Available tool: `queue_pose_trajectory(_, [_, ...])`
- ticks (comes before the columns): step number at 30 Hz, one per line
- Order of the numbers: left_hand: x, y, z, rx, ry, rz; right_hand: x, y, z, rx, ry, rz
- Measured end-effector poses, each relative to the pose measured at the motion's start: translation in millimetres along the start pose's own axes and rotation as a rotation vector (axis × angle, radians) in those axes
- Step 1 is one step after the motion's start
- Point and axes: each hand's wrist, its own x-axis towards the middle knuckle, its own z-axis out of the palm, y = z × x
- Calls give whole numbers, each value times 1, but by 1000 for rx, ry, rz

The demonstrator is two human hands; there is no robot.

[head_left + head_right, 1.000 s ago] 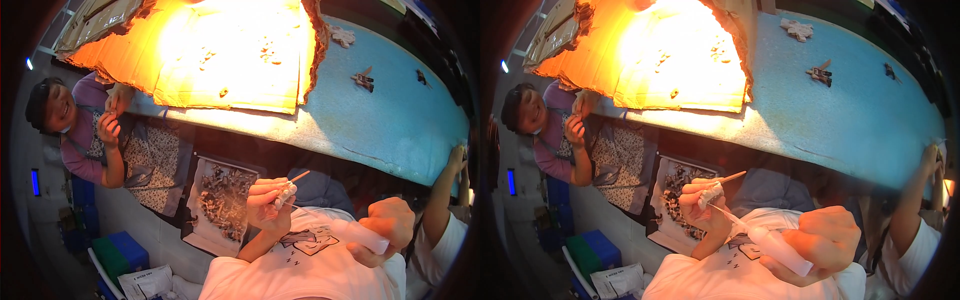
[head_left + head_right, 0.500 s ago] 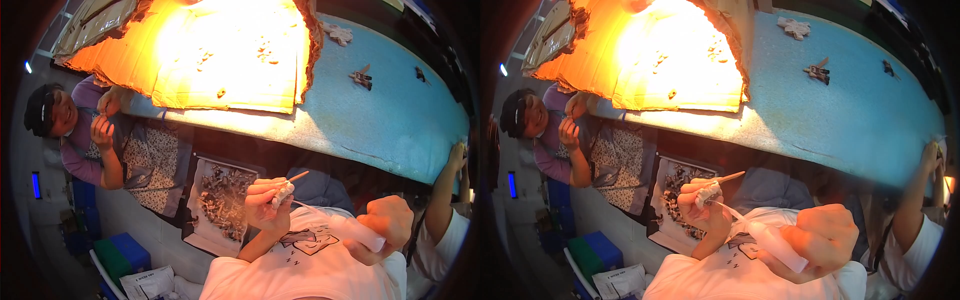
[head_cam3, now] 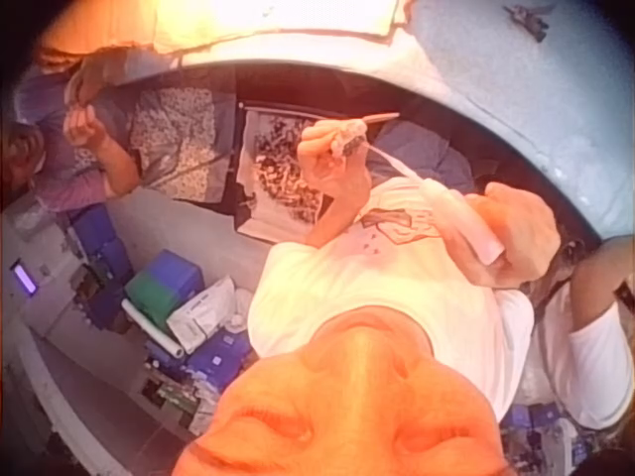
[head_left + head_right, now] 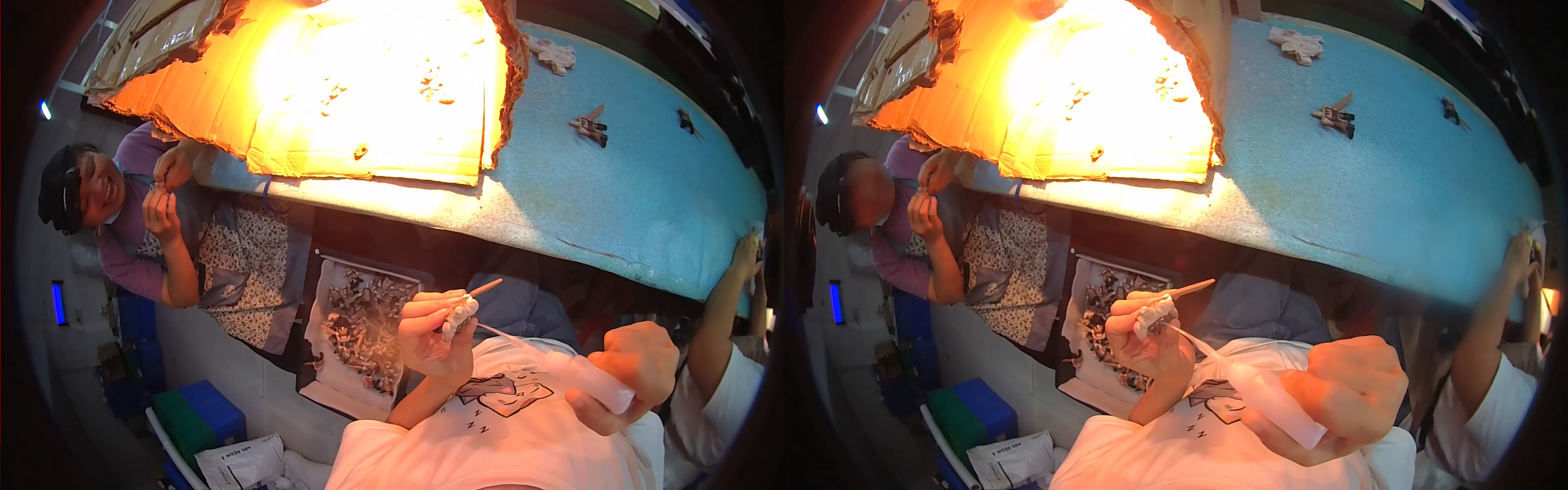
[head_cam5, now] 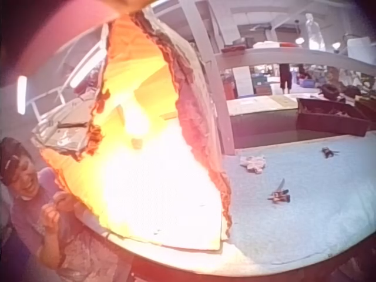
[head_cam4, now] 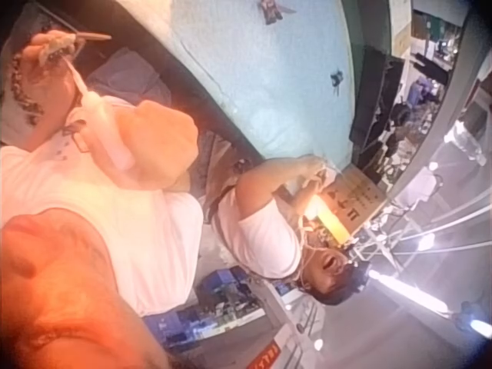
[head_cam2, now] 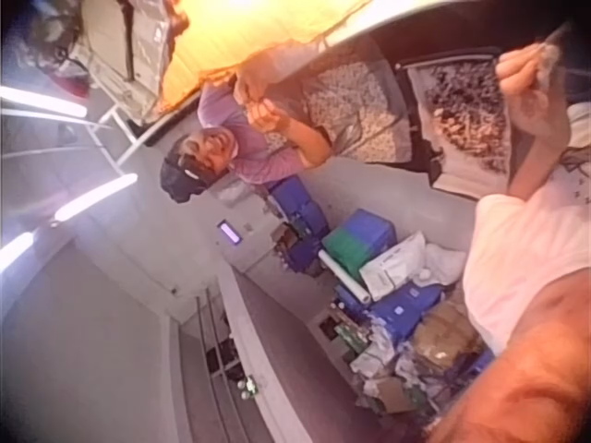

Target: The person assembles toy figurines by applying liquid adhesive from a dispenser bottle and attaching small component parts and accessories to the figure bodies by hand.

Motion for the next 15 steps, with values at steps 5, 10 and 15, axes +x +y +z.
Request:
queue_pose_trajectory(5, [-1,0,0,16,-4,3,3,0,4,-27,-22,-25])
queue_pose_trajectory(10, [-2,0,1,30,18,-1,-2,3,-2,-47,-27,0])
queue_pose_trajectory(15, [-3,-1,1,-1,14,-9,-4,1,-2,-46,-28,15])
